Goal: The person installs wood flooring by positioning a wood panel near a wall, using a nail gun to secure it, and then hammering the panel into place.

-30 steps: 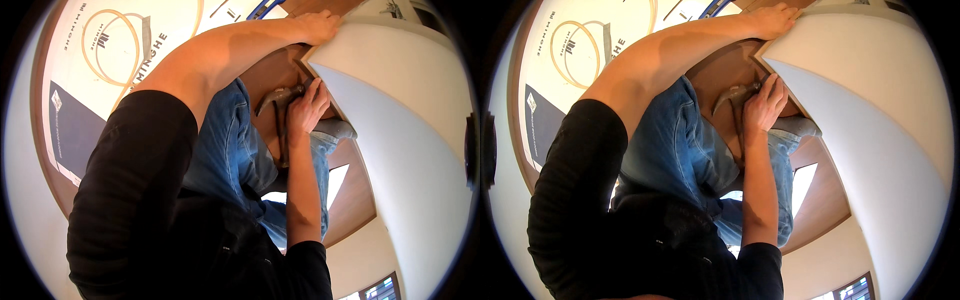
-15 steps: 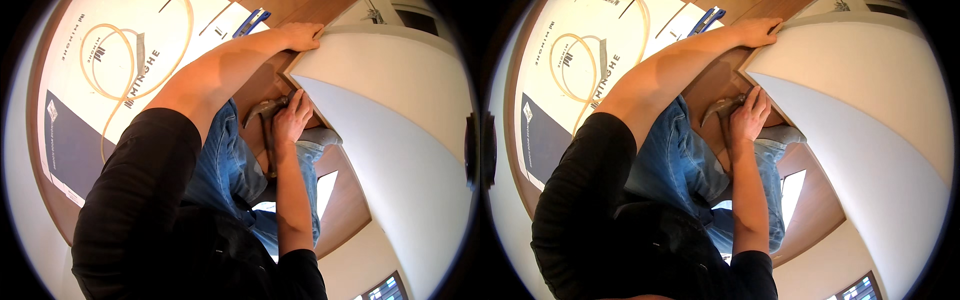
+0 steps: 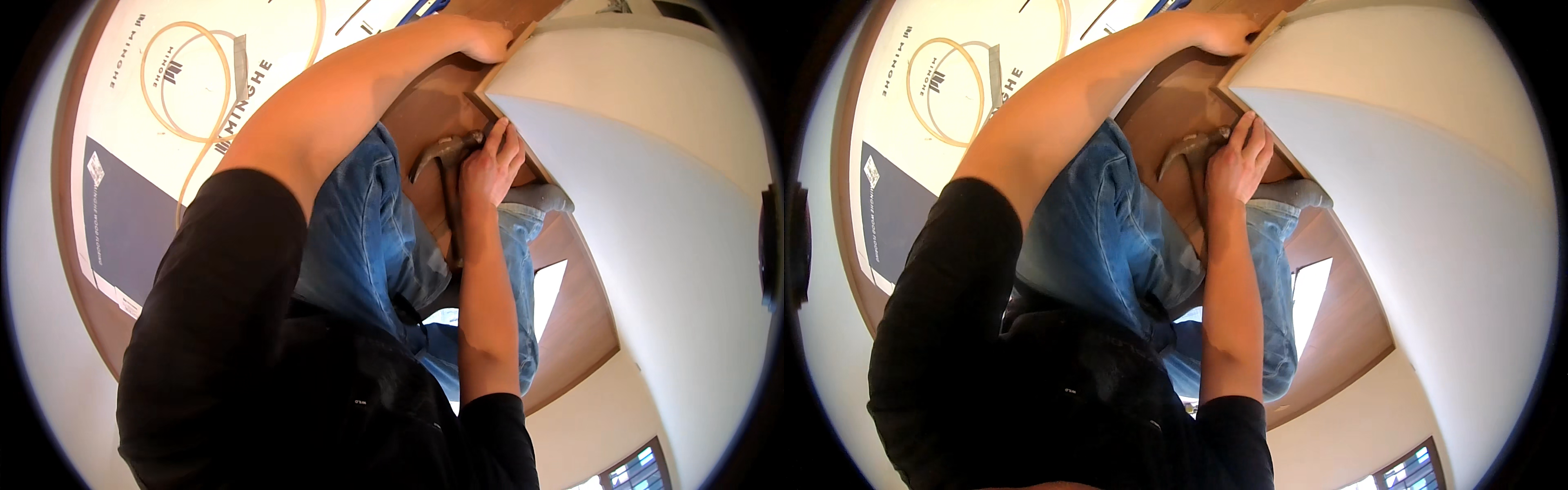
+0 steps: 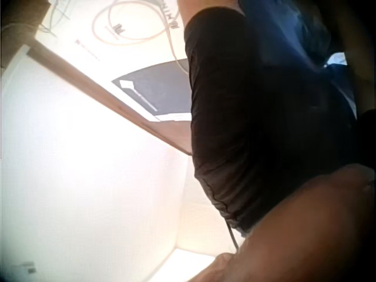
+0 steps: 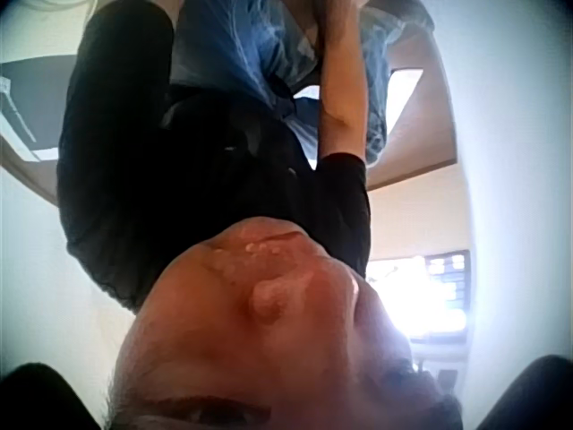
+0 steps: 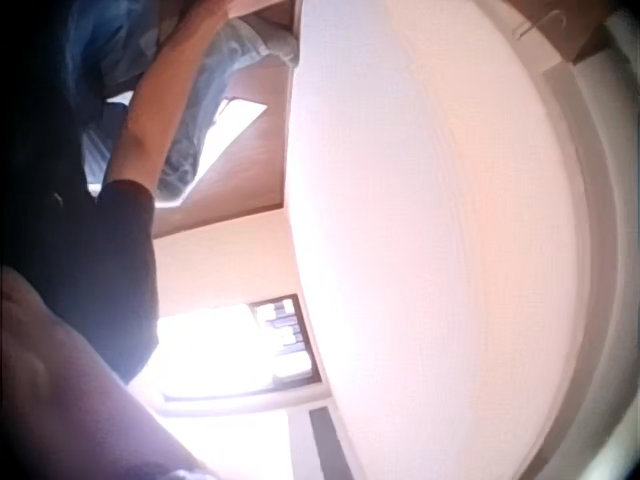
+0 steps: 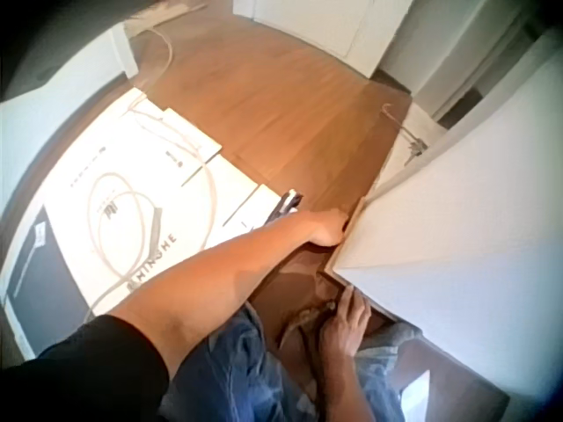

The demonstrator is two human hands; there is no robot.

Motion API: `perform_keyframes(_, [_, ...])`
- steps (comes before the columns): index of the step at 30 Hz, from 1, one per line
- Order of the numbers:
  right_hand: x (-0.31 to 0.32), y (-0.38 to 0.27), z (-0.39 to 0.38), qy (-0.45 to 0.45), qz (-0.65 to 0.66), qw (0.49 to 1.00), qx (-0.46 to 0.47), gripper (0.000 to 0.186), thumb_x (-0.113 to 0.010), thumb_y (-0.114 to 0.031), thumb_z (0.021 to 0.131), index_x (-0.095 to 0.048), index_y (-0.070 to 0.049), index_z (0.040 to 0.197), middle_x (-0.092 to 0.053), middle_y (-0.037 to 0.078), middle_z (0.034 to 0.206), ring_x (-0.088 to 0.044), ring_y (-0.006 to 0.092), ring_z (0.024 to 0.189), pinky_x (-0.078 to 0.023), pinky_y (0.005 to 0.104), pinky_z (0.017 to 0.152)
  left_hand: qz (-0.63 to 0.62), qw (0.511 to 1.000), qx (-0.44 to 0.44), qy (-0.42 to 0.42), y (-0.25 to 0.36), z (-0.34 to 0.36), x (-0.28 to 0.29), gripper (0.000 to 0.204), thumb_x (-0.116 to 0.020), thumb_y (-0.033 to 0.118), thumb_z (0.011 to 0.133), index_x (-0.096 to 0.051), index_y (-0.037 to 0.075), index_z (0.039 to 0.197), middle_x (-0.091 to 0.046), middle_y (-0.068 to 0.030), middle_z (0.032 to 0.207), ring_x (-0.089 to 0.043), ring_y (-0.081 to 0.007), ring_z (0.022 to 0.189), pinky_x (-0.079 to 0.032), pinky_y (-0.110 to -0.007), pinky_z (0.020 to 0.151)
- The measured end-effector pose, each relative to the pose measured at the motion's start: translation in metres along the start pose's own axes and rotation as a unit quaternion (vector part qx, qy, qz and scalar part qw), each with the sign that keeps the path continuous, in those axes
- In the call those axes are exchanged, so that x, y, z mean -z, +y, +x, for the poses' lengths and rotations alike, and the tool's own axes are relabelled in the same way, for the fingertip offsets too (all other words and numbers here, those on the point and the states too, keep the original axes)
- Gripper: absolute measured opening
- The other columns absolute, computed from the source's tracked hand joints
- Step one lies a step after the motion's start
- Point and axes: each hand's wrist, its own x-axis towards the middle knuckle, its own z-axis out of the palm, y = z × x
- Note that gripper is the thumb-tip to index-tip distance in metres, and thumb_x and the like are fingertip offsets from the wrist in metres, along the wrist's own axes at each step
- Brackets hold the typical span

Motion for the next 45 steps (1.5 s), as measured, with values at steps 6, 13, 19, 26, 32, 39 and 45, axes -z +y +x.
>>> perform_keyframes(6, [0.007,0.008,0.001,0.026,-0.011,1.000,-0.009,0.065,-0.065,-0.005,0.087,-0.052,-0.002,0.150,-0.049,0.015,0.149,-0.045,0.0359,0.140,-0.040,0.0469,0.119,0.134,0.976,0.018,-0.170,0.071,-0.082,0.010,0.065,-0.082,0.042,0.087,-0.064,-0.002,0.131,-0.072,-0.0230,0.125,-0.067,-0.0378,0.121,-0.052,-0.046,0.101])
perform_keyframes(13, [0.035,0.026,0.002,-0.006,0.121,0.991,-0.050,0.051,-0.064,-0.008,0.091,-0.061,-0.004,0.142,-0.058,0.018,0.140,-0.054,0.0391,0.130,-0.046,0.0482,0.111,0.040,0.995,0.045,0.076,0.047,-0.102,-0.045,0.070,-0.061,0.055,0.102,-0.057,-0.005,0.136,-0.063,-0.0239,0.129,-0.062,-0.0417,0.123,-0.051,-0.049,0.103])
perform_keyframes(19, [0.079,-0.016,-0.064,-0.150,0.202,0.965,-0.072,0.040,-0.070,-0.022,0.097,-0.061,-0.003,0.131,-0.062,0.018,0.131,-0.062,0.0411,0.117,-0.053,0.0494,0.098,0.044,0.993,0.040,0.098,0.038,-0.108,-0.057,0.090,-0.062,0.062,0.098,-0.038,-0.001,0.157,-0.055,-0.0255,0.142,-0.057,-0.0445,0.129,-0.049,-0.047,0.108])
perform_keyframes(26, [0.046,-0.018,-0.085,-0.130,0.104,0.985,-0.051,0.047,-0.071,-0.022,0.095,-0.057,-0.004,0.136,-0.064,0.019,0.120,-0.063,0.0383,0.107,-0.052,0.0487,0.095,0.100,0.991,0.002,0.085,0.032,-0.106,-0.056,0.095,-0.062,0.064,0.096,-0.035,-0.001,0.160,-0.055,-0.0232,0.139,-0.059,-0.0423,0.126,-0.050,-0.046,0.107])
perform_keyframes(32, [0.100,0.015,-0.100,-0.092,0.427,0.894,-0.102,0.048,-0.066,-0.006,0.099,-0.050,0.001,0.143,-0.068,0.015,0.113,-0.066,0.0240,0.100,-0.056,0.0379,0.088,0.139,0.984,0.003,0.115,0.036,-0.111,-0.053,0.095,-0.064,0.063,0.095,-0.037,-0.002,0.158,-0.059,-0.0217,0.132,-0.061,-0.0398,0.121,-0.050,-0.046,0.105])
perform_keyframes(39, [0.166,0.054,-0.012,0.143,0.703,0.695,-0.033,0.040,-0.069,-0.040,0.101,-0.057,-0.003,0.091,-0.060,0.010,0.071,-0.066,0.0266,0.066,-0.061,0.0490,0.070,0.142,0.981,-0.024,0.132,0.032,-0.113,-0.057,0.094,-0.061,0.064,0.094,-0.039,-0.001,0.157,-0.060,-0.0201,0.123,-0.064,-0.0397,0.113,-0.052,-0.046,0.098])
perform_keyframes(45, [0.166,0.030,0.049,0.297,0.562,0.771,-0.029,0.031,-0.070,-0.025,0.098,-0.060,0.004,0.088,-0.064,0.015,0.070,-0.066,0.0275,0.060,-0.060,0.0427,0.061,0.158,0.977,-0.033,0.138,0.032,-0.113,-0.056,0.094,-0.060,0.065,0.094,-0.040,-0.002,0.157,-0.060,-0.0195,0.121,-0.065,-0.0391,0.109,-0.052,-0.046,0.097])
